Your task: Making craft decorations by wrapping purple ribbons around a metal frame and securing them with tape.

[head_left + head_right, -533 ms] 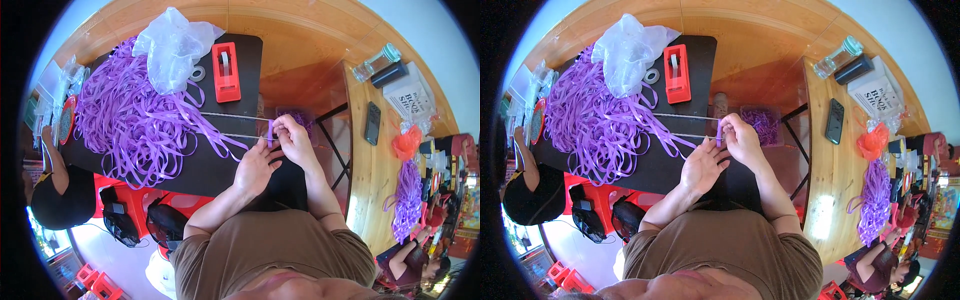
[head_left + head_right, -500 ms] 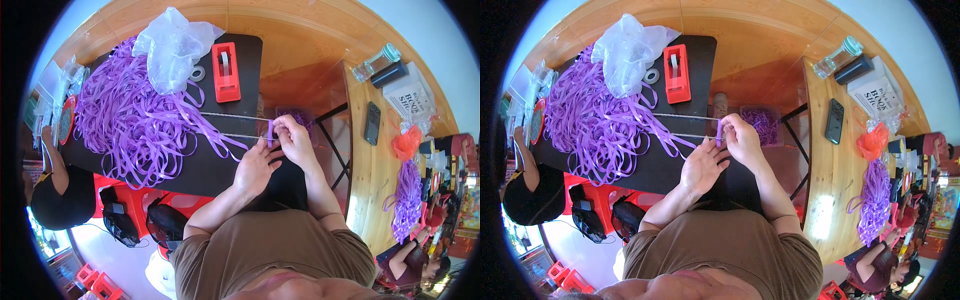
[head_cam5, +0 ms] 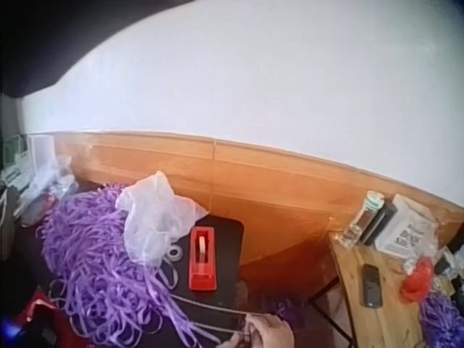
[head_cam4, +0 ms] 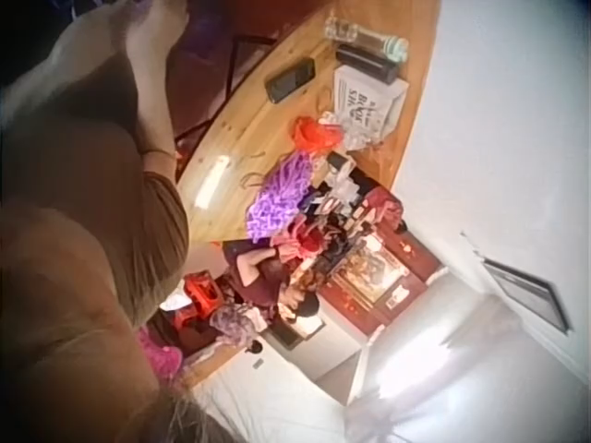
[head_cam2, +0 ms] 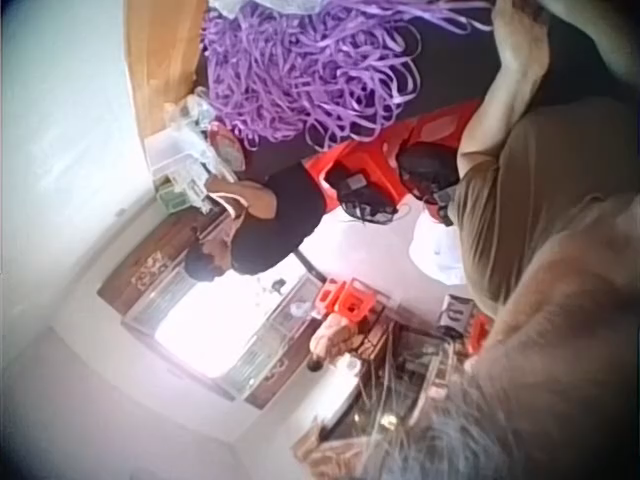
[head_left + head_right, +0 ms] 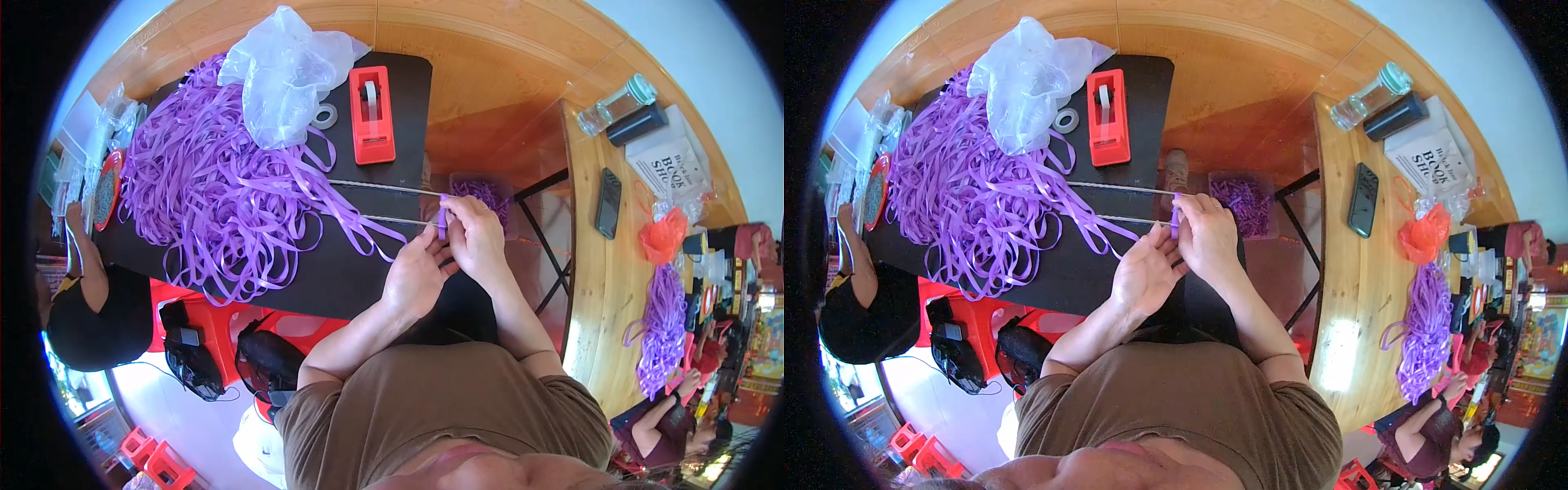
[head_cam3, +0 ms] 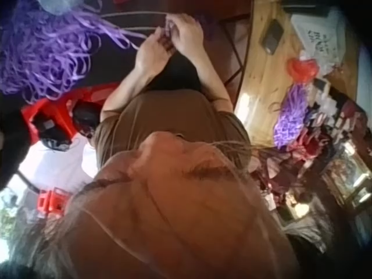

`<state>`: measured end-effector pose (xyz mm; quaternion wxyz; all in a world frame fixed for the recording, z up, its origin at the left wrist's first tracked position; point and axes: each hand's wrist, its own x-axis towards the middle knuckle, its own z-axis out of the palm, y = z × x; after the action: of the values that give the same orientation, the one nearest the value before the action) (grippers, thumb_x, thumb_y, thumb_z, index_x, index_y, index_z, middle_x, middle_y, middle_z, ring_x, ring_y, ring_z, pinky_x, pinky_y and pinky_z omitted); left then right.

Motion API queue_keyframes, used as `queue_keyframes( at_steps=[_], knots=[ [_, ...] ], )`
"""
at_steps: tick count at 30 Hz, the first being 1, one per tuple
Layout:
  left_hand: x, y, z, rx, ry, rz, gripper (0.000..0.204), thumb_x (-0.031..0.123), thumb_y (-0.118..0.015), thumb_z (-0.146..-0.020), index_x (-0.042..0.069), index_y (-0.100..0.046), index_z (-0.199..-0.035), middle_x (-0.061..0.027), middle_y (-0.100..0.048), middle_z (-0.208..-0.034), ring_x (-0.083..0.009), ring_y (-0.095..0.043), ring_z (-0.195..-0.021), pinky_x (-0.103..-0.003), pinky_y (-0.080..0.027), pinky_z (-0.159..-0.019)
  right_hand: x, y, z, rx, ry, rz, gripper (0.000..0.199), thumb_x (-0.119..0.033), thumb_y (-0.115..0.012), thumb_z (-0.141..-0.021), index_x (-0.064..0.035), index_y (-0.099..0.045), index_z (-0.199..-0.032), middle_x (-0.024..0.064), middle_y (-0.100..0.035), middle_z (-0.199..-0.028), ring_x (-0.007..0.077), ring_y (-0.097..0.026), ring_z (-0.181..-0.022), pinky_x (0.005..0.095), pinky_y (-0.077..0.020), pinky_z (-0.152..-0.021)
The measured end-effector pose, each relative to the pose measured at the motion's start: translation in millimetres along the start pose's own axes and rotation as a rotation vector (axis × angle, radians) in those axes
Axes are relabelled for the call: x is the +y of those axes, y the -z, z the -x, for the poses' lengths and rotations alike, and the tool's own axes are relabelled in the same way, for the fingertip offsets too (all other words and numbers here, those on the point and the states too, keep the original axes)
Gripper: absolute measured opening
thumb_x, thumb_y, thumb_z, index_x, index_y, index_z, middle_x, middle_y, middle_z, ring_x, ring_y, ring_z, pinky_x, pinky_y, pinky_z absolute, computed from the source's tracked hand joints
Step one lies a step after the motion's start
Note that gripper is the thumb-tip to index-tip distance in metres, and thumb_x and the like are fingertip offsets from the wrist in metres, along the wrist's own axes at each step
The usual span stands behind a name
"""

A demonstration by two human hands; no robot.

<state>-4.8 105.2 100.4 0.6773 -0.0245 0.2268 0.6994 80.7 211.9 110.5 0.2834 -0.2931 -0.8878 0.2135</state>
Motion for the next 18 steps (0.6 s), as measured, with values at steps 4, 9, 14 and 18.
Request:
queue_keyframes(
  at_steps=[4,9,14,18],
  knots=[
    [0.8,-3.4,1.7,0.007,-0.009,-0.015,0.031,0.036,-0.045,-0.095,0.01,-0.049,-0.112,-0.0059,-0.051,-0.117,-0.0209,-0.048,-0.109,-0.04,-0.036,-0.095,-0.4,1.3,-4.4,0.017,-0.028,-0.088,0.014,0.0,-0.056,-0.074,-0.0046,-0.059,-0.087,0.0117,-0.059,-0.081,0.0333,-0.058,-0.077,0.0433,-0.0446,-0.066],
    [1.1,-1.2,2.7,0.001,-0.003,0.03,0.028,0.035,-0.048,-0.094,0.011,-0.05,-0.108,-0.0054,-0.052,-0.116,-0.0209,-0.048,-0.108,-0.04,-0.036,-0.094,0.9,3.7,-7.7,0.014,-0.061,-0.114,0.009,0.002,-0.057,-0.073,-0.0033,-0.057,-0.08,0.0143,-0.057,-0.078,0.0348,-0.057,-0.076,0.0438,-0.0449,-0.064],
    [1.6,-1.0,2.1,-0.002,0.0,0.024,0.028,0.034,-0.049,-0.093,0.011,-0.05,-0.109,-0.0054,-0.053,-0.115,-0.0209,-0.048,-0.108,-0.04,-0.037,-0.094,2.2,3.5,-7.2,0.071,-0.004,-0.093,0.022,0.005,-0.057,-0.07,-0.0019,-0.063,-0.09,0.0142,-0.057,-0.081,0.0339,-0.057,-0.077,0.0428,-0.0446,-0.065],
    [1.1,-1.3,1.4,-0.001,-0.011,0.028,0.027,0.032,-0.048,-0.093,0.011,-0.049,-0.109,-0.0055,-0.053,-0.115,-0.021,-0.048,-0.109,-0.041,-0.037,-0.094,2.8,-0.3,-1.0,0.058,0.071,0.081,0.035,0.005,-0.058,-0.067,-0.0013,-0.065,-0.101,0.0119,-0.056,-0.087,0.0315,-0.055,-0.083,0.0411,-0.0433,-0.066]
  ],
)
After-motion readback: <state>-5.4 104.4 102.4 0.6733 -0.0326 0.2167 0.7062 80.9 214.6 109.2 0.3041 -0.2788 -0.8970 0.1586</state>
